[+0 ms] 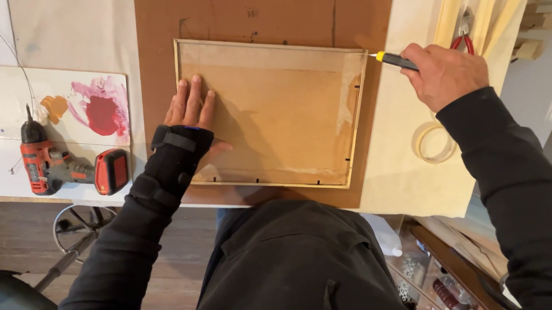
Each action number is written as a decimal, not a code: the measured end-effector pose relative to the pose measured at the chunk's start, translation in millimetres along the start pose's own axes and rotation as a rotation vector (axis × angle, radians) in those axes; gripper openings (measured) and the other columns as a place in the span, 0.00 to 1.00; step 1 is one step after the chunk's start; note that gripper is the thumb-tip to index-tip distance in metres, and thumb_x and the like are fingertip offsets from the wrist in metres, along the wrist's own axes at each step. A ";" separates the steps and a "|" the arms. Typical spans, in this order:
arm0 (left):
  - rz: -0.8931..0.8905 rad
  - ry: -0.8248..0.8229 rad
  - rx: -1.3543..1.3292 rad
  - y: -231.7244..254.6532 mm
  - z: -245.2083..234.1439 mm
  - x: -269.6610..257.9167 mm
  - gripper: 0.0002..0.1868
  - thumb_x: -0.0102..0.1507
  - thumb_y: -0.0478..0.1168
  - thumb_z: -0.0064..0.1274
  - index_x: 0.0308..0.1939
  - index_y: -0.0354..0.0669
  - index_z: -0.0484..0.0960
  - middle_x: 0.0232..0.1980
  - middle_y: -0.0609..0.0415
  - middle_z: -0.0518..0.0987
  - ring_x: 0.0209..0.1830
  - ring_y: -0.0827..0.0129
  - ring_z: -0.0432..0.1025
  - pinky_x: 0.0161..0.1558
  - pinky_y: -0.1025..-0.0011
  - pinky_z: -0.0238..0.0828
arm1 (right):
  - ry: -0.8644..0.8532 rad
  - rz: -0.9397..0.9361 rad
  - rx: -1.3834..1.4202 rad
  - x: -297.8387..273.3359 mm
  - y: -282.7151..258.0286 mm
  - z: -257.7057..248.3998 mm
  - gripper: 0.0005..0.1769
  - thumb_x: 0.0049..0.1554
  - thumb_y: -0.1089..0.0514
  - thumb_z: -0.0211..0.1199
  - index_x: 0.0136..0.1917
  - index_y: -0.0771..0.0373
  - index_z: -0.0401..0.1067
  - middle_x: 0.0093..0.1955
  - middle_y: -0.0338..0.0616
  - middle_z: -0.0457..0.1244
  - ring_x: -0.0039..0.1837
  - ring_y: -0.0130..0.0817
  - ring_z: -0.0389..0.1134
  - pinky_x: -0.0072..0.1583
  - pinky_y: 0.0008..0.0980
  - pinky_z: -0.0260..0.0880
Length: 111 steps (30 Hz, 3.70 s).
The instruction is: Assembling a picture frame by securing the backboard with a drill and cleaning up the edges with a box cutter.
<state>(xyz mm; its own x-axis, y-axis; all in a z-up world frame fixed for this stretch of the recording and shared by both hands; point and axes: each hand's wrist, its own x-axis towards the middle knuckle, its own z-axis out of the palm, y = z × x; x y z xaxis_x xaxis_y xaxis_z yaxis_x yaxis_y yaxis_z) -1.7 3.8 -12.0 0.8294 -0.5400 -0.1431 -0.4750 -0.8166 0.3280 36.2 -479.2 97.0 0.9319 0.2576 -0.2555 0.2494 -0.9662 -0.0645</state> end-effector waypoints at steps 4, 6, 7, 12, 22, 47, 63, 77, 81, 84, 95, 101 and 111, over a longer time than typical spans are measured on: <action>0.009 0.001 0.015 1.9 -3.0 -0.8 0.66 0.41 0.66 0.71 0.74 0.31 0.64 0.81 0.29 0.50 0.80 0.31 0.46 0.74 0.43 0.52 | -0.011 -0.022 0.020 0.1 3.8 -5.4 0.10 0.66 0.47 0.62 0.55 0.52 0.72 0.40 0.38 0.65 0.42 0.41 0.69 0.41 0.42 0.67; 0.005 -0.005 0.013 5.1 -5.7 1.5 0.66 0.41 0.66 0.71 0.74 0.31 0.64 0.81 0.29 0.49 0.80 0.31 0.46 0.74 0.44 0.51 | -0.027 -0.015 0.012 -0.6 6.5 -6.6 0.10 0.66 0.47 0.62 0.55 0.52 0.73 0.40 0.37 0.65 0.42 0.41 0.69 0.41 0.42 0.67; -0.002 -0.012 0.011 6.3 -7.4 1.0 0.66 0.41 0.66 0.71 0.74 0.31 0.64 0.81 0.30 0.49 0.80 0.31 0.46 0.75 0.44 0.51 | -0.044 -0.010 0.005 -0.6 6.7 -6.7 0.09 0.66 0.47 0.62 0.55 0.51 0.73 0.39 0.37 0.65 0.42 0.41 0.69 0.40 0.43 0.67; -0.029 -0.048 -0.002 13.8 -15.0 2.2 0.65 0.41 0.63 0.72 0.74 0.31 0.64 0.81 0.30 0.49 0.81 0.32 0.45 0.74 0.43 0.51 | -0.044 -0.014 -0.021 -5.7 5.5 -22.6 0.09 0.66 0.47 0.62 0.54 0.52 0.73 0.38 0.37 0.65 0.41 0.40 0.70 0.39 0.42 0.67; -0.080 -0.095 -0.040 32.2 -38.0 14.9 0.61 0.45 0.59 0.74 0.73 0.30 0.64 0.81 0.29 0.48 0.80 0.31 0.44 0.73 0.41 0.49 | 0.123 0.516 1.004 -66.4 -24.2 36.6 0.16 0.68 0.56 0.54 0.63 0.66 0.56 0.42 0.41 0.68 0.33 0.27 0.70 0.35 0.31 0.69; 0.045 -0.259 0.042 1.3 -31.9 13.7 0.61 0.48 0.59 0.71 0.76 0.33 0.59 0.82 0.36 0.48 0.79 0.39 0.49 0.71 0.46 0.55 | 0.174 0.987 0.389 -53.5 -225.9 84.1 0.43 0.60 0.51 0.64 0.83 0.44 0.50 0.53 0.55 0.56 0.55 0.62 0.63 0.47 0.55 0.70; 0.124 -0.255 0.072 -12.0 -26.4 10.1 0.62 0.49 0.62 0.70 0.77 0.33 0.57 0.82 0.37 0.47 0.79 0.39 0.48 0.68 0.44 0.57 | 0.456 0.834 0.729 -94.6 -261.4 83.0 0.29 0.68 0.53 0.58 0.80 0.51 0.57 0.60 0.54 0.63 0.55 0.55 0.70 0.53 0.51 0.71; 0.193 -0.282 0.091 -19.0 -32.2 11.8 0.62 0.49 0.63 0.69 0.77 0.34 0.57 0.82 0.36 0.47 0.80 0.40 0.48 0.71 0.44 0.54 | 0.283 1.022 0.546 -163.0 -305.4 95.0 0.33 0.62 0.54 0.61 0.79 0.49 0.59 0.51 0.51 0.61 0.47 0.53 0.68 0.44 0.49 0.69; 0.211 -0.265 0.110 -21.5 -30.2 11.4 0.62 0.50 0.63 0.69 0.77 0.34 0.57 0.82 0.35 0.47 0.80 0.40 0.48 0.72 0.45 0.52 | 0.237 1.103 0.585 -167.4 -307.0 99.2 0.34 0.63 0.53 0.60 0.80 0.50 0.57 0.50 0.52 0.61 0.46 0.53 0.67 0.45 0.49 0.70; 0.216 -0.276 0.115 -20.7 -30.2 11.7 0.62 0.50 0.63 0.68 0.78 0.33 0.57 0.82 0.35 0.46 0.80 0.39 0.48 0.72 0.45 0.52 | 0.244 1.117 0.597 -166.9 -303.2 101.1 0.34 0.64 0.53 0.60 0.81 0.50 0.57 0.51 0.53 0.61 0.46 0.54 0.67 0.46 0.50 0.70; 0.213 -0.273 0.109 -16.4 -36.6 12.4 0.62 0.50 0.62 0.69 0.77 0.32 0.58 0.82 0.35 0.47 0.80 0.40 0.48 0.73 0.45 0.51 | 0.566 1.308 2.236 -190.3 -284.8 118.4 0.31 0.64 0.49 0.53 0.79 0.45 0.56 0.40 0.37 0.60 0.31 0.20 0.52 0.31 0.21 0.51; 0.183 -0.221 0.045 -18.1 -34.2 2.5 0.60 0.50 0.60 0.70 0.77 0.32 0.60 0.82 0.36 0.49 0.80 0.40 0.48 0.73 0.46 0.52 | 0.522 1.233 2.261 -228.6 -244.2 119.5 0.26 0.69 0.50 0.47 0.79 0.46 0.56 0.41 0.44 0.62 0.31 0.23 0.56 0.33 0.26 0.59; 0.010 -0.246 -0.124 24.0 -41.8 -63.0 0.60 0.46 0.56 0.73 0.76 0.38 0.62 0.83 0.40 0.49 0.83 0.45 0.45 0.75 0.46 0.46 | -0.300 0.572 0.867 -121.5 -118.0 28.5 0.19 0.67 0.49 0.49 0.68 0.54 0.65 0.46 0.48 0.68 0.42 0.39 0.68 0.45 0.41 0.69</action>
<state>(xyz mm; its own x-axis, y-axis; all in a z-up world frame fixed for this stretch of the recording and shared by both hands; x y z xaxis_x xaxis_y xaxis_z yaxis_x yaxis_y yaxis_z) -53.1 26.7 43.9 0.7209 -0.5940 -0.3570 -0.4308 -0.7876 0.4406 -114.0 -396.6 108.2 0.7188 -0.1301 -0.6829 -0.5838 -0.6463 -0.4914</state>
